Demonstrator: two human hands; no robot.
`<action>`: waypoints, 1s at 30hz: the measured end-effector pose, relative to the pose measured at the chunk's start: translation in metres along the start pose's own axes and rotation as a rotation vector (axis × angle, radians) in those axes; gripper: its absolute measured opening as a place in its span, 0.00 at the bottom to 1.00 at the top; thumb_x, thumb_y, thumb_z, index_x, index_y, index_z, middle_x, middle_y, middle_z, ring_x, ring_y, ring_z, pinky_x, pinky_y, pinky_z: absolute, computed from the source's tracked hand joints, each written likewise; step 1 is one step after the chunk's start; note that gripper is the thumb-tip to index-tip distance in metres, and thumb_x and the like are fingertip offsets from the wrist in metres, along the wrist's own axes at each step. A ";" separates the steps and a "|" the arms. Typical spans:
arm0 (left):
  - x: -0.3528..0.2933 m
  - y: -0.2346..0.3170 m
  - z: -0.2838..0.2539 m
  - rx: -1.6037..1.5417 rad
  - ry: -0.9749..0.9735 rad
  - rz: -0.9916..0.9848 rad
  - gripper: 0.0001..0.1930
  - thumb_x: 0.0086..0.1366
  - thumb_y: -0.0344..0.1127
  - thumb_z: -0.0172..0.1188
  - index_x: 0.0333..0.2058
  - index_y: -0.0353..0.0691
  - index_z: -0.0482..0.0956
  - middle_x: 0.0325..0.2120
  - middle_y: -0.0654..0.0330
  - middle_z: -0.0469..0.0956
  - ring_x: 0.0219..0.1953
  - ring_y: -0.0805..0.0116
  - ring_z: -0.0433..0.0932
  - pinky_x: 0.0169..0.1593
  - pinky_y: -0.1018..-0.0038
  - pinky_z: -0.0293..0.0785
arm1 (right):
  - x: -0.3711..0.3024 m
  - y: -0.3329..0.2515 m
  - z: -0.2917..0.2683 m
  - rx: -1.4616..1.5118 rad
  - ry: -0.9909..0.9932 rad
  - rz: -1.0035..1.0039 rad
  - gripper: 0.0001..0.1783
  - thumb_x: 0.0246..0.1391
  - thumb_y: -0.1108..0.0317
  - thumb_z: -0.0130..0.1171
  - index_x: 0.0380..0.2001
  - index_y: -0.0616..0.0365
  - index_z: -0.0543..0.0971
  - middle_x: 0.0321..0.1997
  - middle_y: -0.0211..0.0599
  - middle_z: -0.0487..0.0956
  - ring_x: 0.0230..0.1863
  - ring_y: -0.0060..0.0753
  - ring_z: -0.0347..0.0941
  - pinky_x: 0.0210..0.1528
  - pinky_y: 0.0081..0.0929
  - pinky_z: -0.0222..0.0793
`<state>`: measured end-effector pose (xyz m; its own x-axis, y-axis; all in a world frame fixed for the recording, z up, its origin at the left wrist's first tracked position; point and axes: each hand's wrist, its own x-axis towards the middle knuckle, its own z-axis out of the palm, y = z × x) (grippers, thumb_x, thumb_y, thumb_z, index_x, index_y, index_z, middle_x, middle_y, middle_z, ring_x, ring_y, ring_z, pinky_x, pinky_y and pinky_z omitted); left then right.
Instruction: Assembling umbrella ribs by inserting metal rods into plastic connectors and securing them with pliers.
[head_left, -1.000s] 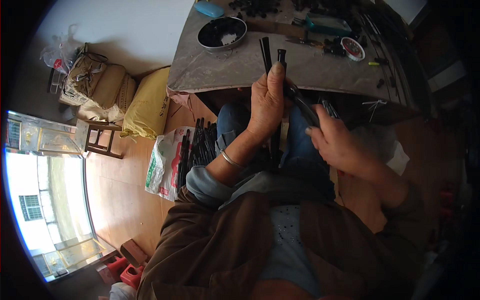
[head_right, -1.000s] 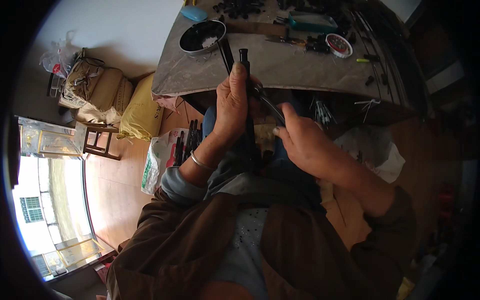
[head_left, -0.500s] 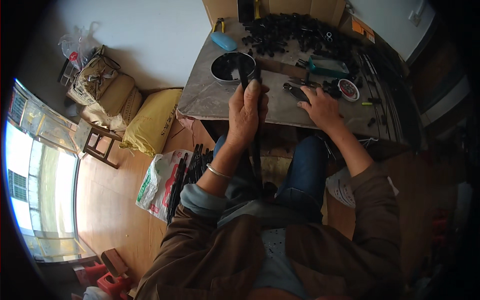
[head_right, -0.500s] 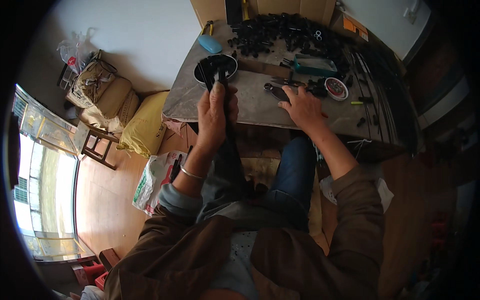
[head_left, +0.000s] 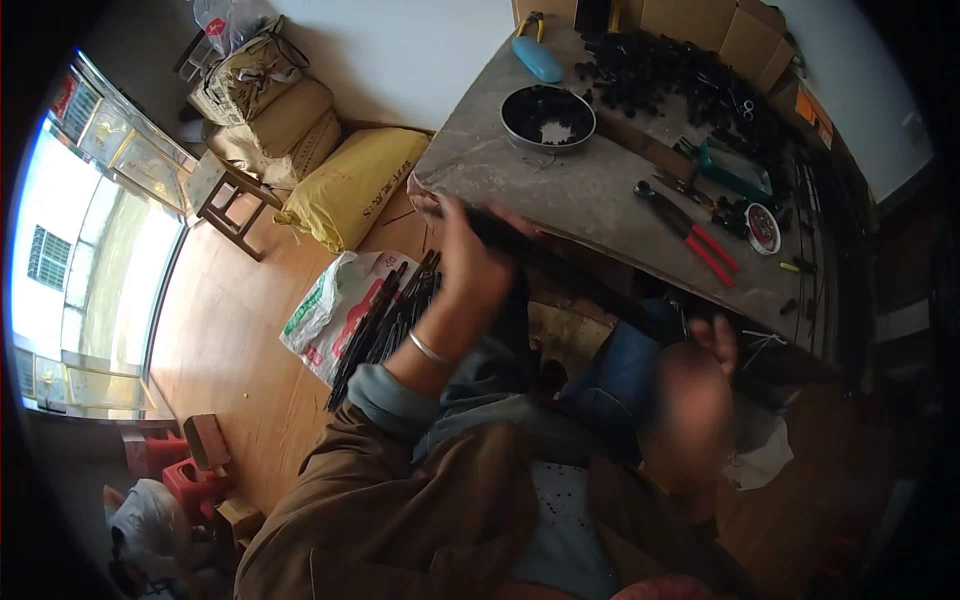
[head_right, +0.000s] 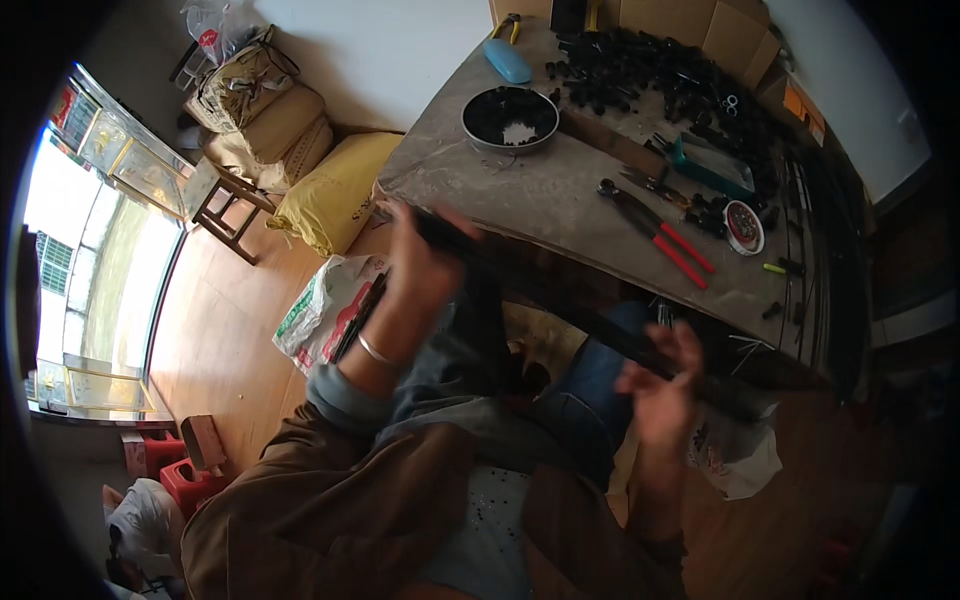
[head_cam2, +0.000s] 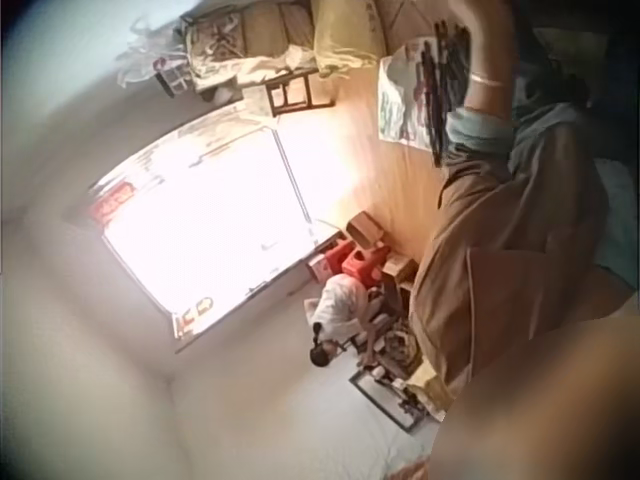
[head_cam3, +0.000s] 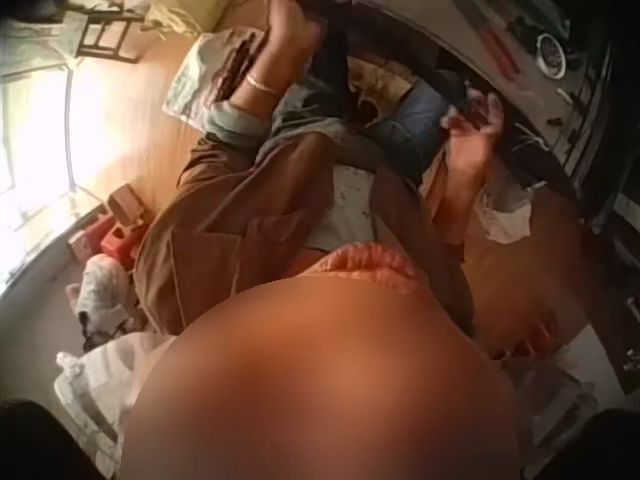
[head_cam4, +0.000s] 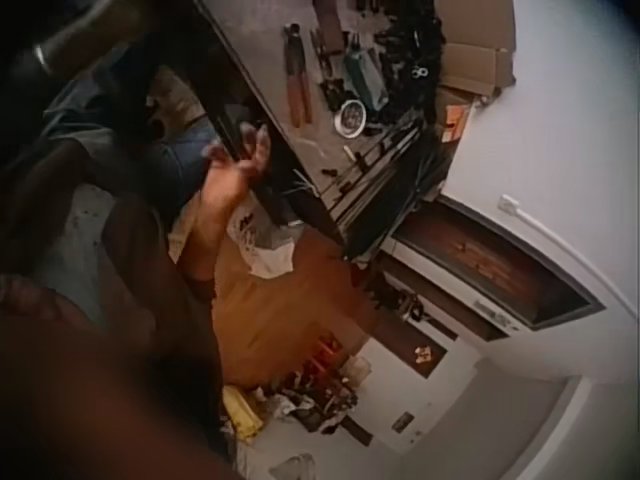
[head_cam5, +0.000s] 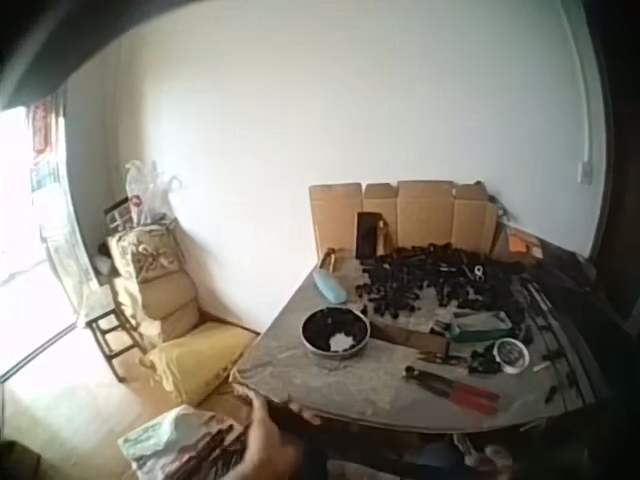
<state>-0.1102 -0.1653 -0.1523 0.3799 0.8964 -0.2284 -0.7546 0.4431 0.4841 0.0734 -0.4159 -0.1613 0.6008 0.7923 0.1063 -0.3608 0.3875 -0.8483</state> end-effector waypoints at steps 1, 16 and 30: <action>-0.020 -0.022 -0.014 0.147 -0.056 -0.132 0.35 0.65 0.67 0.37 0.39 0.35 0.73 0.28 0.52 0.76 0.35 0.62 0.73 0.43 0.65 0.70 | 0.005 -0.015 -0.027 -0.024 0.065 0.001 0.29 0.56 0.44 0.53 0.50 0.55 0.67 0.49 0.41 0.70 0.30 0.27 0.71 0.23 0.24 0.70; -0.076 -0.061 0.054 0.916 -0.624 0.385 0.13 0.62 0.36 0.61 0.41 0.33 0.78 0.33 0.60 0.76 0.38 0.73 0.74 0.43 0.79 0.70 | 0.046 0.070 0.052 -1.193 -0.275 -0.217 0.07 0.52 0.71 0.54 0.36 0.55 0.76 0.33 0.44 0.77 0.39 0.49 0.75 0.37 0.38 0.71; -0.038 -0.035 0.028 1.144 -0.616 0.543 0.09 0.62 0.34 0.60 0.31 0.32 0.78 0.26 0.59 0.76 0.32 0.75 0.75 0.35 0.76 0.71 | 0.065 0.051 0.066 -0.675 -0.215 0.019 0.08 0.51 0.71 0.64 0.32 0.61 0.76 0.25 0.26 0.76 0.27 0.13 0.69 0.30 0.14 0.65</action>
<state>-0.0834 -0.2150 -0.1371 0.5809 0.6694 0.4631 -0.1480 -0.4726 0.8688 0.0468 -0.3139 -0.1638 0.4199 0.8982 0.1296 0.1934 0.0509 -0.9798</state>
